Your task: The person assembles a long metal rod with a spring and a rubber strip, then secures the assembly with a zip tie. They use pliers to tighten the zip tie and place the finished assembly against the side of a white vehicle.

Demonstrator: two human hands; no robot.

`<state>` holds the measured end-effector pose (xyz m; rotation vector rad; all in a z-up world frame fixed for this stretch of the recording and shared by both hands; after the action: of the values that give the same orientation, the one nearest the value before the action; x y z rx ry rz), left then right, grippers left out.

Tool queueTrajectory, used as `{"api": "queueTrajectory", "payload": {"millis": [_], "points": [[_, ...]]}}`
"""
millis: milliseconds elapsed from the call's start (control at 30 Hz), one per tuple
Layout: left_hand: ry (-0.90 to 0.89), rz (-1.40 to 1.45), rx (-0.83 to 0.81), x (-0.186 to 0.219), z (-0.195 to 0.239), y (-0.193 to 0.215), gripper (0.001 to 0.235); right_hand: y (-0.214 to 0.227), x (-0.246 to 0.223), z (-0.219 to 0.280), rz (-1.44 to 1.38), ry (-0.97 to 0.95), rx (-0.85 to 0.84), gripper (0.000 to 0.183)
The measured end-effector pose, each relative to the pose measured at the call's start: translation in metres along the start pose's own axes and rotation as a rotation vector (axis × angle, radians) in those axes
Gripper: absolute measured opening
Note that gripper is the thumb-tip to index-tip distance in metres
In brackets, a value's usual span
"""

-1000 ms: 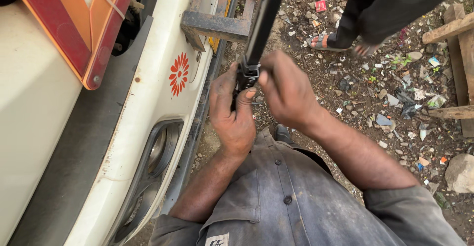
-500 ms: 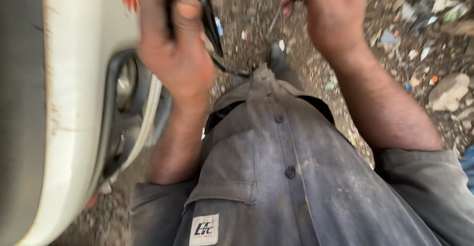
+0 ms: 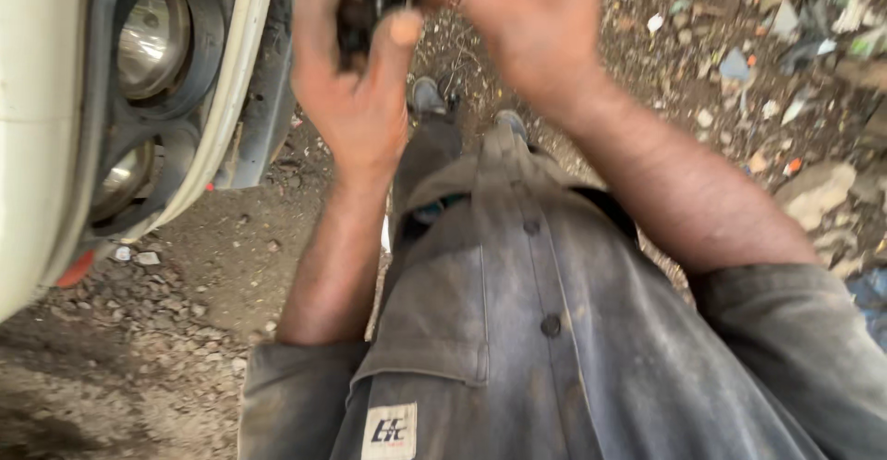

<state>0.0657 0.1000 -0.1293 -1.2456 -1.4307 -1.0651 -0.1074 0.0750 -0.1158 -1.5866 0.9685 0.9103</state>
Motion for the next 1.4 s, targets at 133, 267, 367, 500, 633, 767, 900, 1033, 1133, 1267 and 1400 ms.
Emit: {"api": "queueTrajectory", "payload": {"millis": [133,267,367,500,633,767,900,1033,1133,1267,1400], "points": [[-0.055,-0.117,0.085,-0.011,0.046,-0.011,0.049,0.012,0.024,0.036,0.054,-0.098,0.087,0.013],[0.027,-0.089,0.247,-0.036,0.089,-0.008,0.052,0.005,0.029,0.058,0.219,-0.018,0.025,0.015],[0.143,0.042,0.373,-0.059,0.123,0.008,0.055,-0.013,0.043,0.072,0.307,-0.018,-0.061,0.014],[0.17,0.058,0.497,-0.08,0.16,0.032,0.054,-0.033,0.078,0.09,0.234,-0.087,-0.143,0.016],[0.22,0.113,0.583,-0.108,0.188,0.054,0.058,-0.047,0.128,0.109,0.217,-0.208,-0.169,0.017],[0.284,0.08,0.605,-0.137,0.206,0.077,0.057,-0.057,0.171,0.125,0.135,-0.21,-0.222,0.015],[0.202,-0.017,0.574,-0.146,0.209,0.103,0.054,-0.065,0.225,0.144,-0.201,-0.438,-0.145,0.011],[0.181,-0.2,0.528,-0.155,0.209,0.129,0.052,-0.066,0.277,0.168,-0.564,-0.611,0.02,0.009],[0.147,-0.277,0.437,-0.184,0.209,0.139,0.048,-0.047,0.335,0.185,-0.578,-0.698,0.111,0.011],[0.364,-0.418,0.246,-0.29,0.214,0.148,0.047,-0.01,0.434,0.201,-0.44,-0.717,0.014,0.012],[0.49,-0.37,0.061,-0.438,0.23,0.16,0.042,0.057,0.552,0.247,-0.158,-0.976,0.017,0.01]]}}
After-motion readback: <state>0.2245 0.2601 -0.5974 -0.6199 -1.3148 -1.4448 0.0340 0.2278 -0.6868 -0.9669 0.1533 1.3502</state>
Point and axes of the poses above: each hand's wrist, its own z-axis away from the middle knuckle, its own y-axis out of the back of the hand, x = y × z, the point moved 8 cm from there along -z, towards the middle knuckle, and after that the axes turned 5 degrees about -z, right-handed, at the moved point
